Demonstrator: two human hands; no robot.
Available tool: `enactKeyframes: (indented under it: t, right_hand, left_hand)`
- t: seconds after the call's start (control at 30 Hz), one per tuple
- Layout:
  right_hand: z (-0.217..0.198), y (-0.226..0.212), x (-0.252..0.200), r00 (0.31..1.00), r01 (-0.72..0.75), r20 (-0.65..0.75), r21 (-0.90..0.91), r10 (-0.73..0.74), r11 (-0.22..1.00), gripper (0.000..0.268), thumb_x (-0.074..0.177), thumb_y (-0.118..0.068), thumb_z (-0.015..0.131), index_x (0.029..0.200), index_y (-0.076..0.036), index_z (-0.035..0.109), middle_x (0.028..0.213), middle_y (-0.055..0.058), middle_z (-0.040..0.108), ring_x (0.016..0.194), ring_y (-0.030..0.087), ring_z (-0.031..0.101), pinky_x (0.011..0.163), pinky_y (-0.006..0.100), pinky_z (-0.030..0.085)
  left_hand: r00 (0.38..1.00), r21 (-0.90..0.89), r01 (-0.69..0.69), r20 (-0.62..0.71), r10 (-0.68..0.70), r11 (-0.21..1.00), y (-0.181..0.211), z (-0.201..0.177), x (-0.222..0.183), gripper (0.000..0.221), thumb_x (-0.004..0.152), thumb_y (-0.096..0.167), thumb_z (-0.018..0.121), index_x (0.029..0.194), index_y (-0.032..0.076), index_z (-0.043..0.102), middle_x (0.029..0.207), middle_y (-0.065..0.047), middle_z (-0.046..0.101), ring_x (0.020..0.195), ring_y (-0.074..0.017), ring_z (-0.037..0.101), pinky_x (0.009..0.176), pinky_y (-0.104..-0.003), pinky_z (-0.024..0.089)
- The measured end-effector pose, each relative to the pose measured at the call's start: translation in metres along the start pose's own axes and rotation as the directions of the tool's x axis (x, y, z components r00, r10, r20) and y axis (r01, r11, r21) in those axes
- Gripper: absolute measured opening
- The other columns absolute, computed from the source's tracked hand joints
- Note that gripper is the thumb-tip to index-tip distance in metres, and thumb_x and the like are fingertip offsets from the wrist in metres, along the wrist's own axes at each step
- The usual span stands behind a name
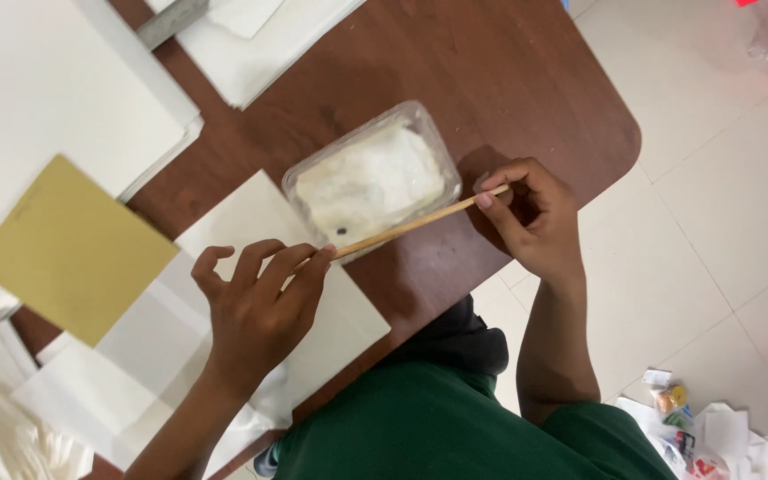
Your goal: The person is manually assembling bags by folding paper sheets and applying glue with a brush.
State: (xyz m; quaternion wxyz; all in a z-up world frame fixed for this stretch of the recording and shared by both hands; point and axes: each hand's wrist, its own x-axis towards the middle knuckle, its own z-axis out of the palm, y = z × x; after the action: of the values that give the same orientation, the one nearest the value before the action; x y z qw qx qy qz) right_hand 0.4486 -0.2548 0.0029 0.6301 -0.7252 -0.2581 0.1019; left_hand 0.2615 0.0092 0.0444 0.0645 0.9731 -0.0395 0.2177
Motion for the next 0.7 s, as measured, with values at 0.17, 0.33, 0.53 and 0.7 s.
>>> enactKeyframes:
  t: [0.17,0.33,0.53,0.7]
  right_hand:
    - [-0.012,0.013,0.012,0.999,-0.047,-0.002,0.007,0.047,0.999,0.009,0.093,0.006,0.073,0.099,0.004,0.066,0.076,0.012,0.068,0.067,0.016,0.060,0.069,0.032,0.052]
    - [-0.016,0.025,0.014,0.996,-0.088,-0.018,0.051,0.089,0.995,0.012,0.094,0.006,0.073,0.101,0.004,0.063,0.077,0.013,0.073,0.053,0.011,0.057,0.060,0.026,0.050]
    - [-0.013,0.024,0.013,0.995,-0.088,-0.046,-0.009,0.087,0.996,0.014,0.091,0.008,0.075,0.096,0.004,0.062,0.075,0.015,0.074,0.047,0.012,0.057,0.052,0.025,0.047]
    - [-0.007,0.013,0.009,0.977,-0.197,-0.087,-0.025,0.194,0.980,0.019,0.097,-0.001,0.076,0.096,-0.006,0.057,0.089,0.012,0.074,0.064,0.011,0.065,0.052,0.017,0.049]
  left_hand:
    - [0.997,-0.020,-0.013,0.071,0.015,1.000,-0.012,0.006,0.028,0.018,0.088,0.015,0.086,0.102,0.025,0.082,0.087,0.006,0.073,0.091,-0.0180,0.066,0.094,-0.051,0.031]
    - [0.998,-0.010,-0.011,0.054,0.012,1.000,-0.018,0.012,0.033,0.008,0.091,0.018,0.084,0.096,0.023,0.082,0.092,0.004,0.074,0.094,-0.0197,0.064,0.095,-0.051,0.031]
    - [0.996,0.016,-0.047,0.082,0.046,0.999,-0.020,0.015,0.041,0.007,0.089,0.021,0.085,0.093,0.021,0.080,0.101,0.003,0.075,0.099,-0.0226,0.064,0.095,-0.050,0.032]
    - [0.996,0.160,-0.022,0.089,0.008,0.987,-0.024,-0.005,0.024,0.018,0.098,0.025,0.085,0.116,0.023,0.082,0.123,0.000,0.073,0.113,-0.0243,0.064,0.096,-0.044,0.032]
